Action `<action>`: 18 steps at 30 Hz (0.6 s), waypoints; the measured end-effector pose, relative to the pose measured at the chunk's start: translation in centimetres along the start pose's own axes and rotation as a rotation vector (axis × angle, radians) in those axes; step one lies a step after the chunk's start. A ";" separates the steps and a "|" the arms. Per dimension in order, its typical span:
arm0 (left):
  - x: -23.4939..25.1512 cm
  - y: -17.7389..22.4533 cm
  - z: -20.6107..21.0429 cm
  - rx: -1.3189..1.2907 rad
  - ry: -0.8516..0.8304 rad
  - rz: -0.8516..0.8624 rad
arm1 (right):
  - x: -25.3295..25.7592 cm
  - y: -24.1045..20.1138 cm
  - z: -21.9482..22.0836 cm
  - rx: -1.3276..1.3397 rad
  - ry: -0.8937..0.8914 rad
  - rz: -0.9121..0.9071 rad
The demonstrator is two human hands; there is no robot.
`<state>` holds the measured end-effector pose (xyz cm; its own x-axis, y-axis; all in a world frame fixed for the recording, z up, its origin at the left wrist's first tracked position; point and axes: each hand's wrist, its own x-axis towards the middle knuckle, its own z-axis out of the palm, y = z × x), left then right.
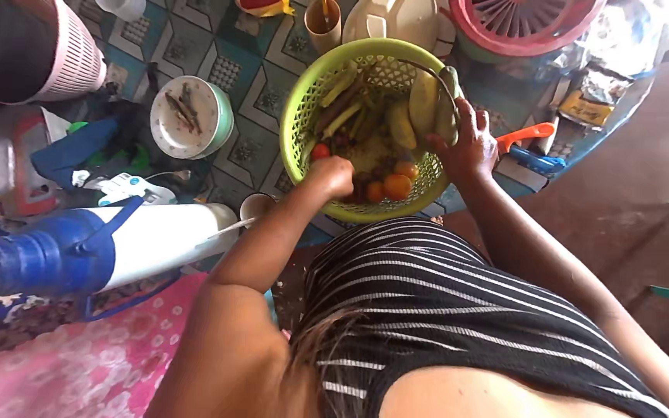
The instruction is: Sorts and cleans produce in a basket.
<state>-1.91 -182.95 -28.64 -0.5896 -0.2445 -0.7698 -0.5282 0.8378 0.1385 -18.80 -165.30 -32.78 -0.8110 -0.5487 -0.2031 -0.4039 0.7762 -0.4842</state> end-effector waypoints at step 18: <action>-3.9 -2.3 -6.9 -0.022 0.271 -0.335 | -0.2 0.0 0.0 0.000 0.020 -0.015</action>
<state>-2.61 -187.24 -21.64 -0.5211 -0.6227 -0.5836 -0.7289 0.6805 -0.0753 -18.66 -165.24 -32.71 -0.8128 -0.5543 -0.1789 -0.4164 0.7678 -0.4868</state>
